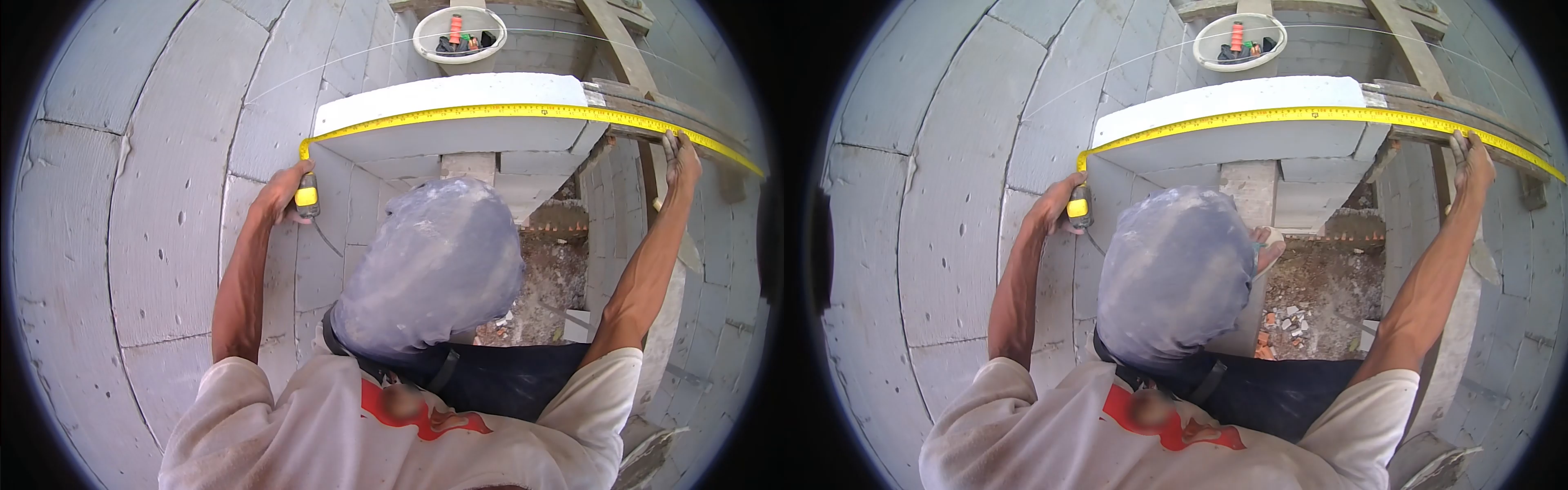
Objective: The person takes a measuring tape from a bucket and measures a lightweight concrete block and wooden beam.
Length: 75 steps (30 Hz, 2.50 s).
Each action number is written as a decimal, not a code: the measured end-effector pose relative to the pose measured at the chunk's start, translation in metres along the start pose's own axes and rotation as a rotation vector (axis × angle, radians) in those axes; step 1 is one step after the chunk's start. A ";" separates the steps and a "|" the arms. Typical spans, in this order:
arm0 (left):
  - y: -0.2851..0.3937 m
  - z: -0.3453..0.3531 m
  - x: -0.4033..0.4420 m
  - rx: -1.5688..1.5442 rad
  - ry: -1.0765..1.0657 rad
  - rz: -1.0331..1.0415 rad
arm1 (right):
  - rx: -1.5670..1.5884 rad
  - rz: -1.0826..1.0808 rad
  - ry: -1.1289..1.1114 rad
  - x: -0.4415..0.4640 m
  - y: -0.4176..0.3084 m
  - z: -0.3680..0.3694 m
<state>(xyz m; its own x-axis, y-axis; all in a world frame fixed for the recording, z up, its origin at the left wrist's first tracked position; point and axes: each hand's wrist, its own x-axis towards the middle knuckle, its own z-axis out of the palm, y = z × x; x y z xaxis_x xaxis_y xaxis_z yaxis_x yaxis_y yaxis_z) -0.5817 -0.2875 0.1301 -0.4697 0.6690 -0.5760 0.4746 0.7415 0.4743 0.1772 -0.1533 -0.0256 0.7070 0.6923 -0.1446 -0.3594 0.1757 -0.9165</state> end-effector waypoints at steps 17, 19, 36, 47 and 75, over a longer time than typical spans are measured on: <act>0.000 -0.001 0.003 0.005 -0.022 0.001 | 0.006 -0.003 -0.010 0.000 0.003 0.000; 0.000 -0.001 0.003 -0.005 -0.034 0.006 | 0.000 -0.005 -0.010 0.001 0.004 0.000; -0.004 -0.001 0.015 -0.060 -0.035 -0.008 | 0.020 -0.003 0.022 0.003 0.007 0.002; -0.002 0.001 0.025 -0.105 -0.082 -0.026 | 0.018 0.004 -0.012 -0.001 0.004 0.000; 0.000 0.005 0.018 -0.009 -0.021 0.000 | 0.027 -0.012 -0.022 -0.006 0.002 0.002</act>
<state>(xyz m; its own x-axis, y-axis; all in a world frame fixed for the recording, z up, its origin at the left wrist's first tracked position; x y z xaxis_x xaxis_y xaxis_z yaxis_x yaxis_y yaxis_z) -0.5867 -0.2756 0.1161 -0.4544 0.6676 -0.5898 0.4679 0.7423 0.4797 0.1708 -0.1551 -0.0259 0.6980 0.7051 -0.1251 -0.3674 0.2026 -0.9077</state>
